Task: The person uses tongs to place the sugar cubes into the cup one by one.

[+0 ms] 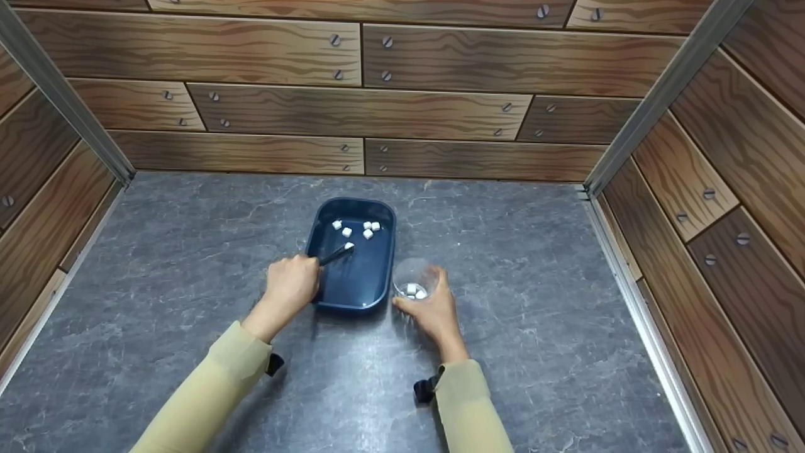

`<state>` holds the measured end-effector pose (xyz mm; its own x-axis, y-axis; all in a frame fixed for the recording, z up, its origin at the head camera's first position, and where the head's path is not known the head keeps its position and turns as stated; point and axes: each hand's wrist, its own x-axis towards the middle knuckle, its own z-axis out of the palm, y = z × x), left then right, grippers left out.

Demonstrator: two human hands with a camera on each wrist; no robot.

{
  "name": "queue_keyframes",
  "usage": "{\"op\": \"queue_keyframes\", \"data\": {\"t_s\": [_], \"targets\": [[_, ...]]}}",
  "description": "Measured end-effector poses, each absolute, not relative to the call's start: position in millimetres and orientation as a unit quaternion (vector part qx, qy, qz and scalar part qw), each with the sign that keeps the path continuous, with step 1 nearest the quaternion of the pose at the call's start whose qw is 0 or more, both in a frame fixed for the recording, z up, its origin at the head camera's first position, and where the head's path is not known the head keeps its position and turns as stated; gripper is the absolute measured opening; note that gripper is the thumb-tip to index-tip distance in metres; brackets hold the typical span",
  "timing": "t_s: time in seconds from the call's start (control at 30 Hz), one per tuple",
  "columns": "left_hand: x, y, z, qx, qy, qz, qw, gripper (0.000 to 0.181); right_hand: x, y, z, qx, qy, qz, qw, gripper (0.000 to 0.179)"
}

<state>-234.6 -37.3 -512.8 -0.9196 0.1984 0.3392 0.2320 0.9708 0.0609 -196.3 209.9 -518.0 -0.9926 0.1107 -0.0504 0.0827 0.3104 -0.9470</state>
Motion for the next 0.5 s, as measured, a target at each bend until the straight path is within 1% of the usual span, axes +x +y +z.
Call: {"op": "queue_keyframes", "data": {"t_s": [0.23,0.5], "targets": [[-232,-39,-512,-0.121,-0.976,-0.065,0.166,0.014,-197,209,-519,-0.06,-0.804,0.592,0.011,0.089],[-226,-39,-504,-0.131,-0.972,-0.072,0.18,0.011,-212,222,-554,-0.063,-0.811,0.581,0.017,0.094]]}}
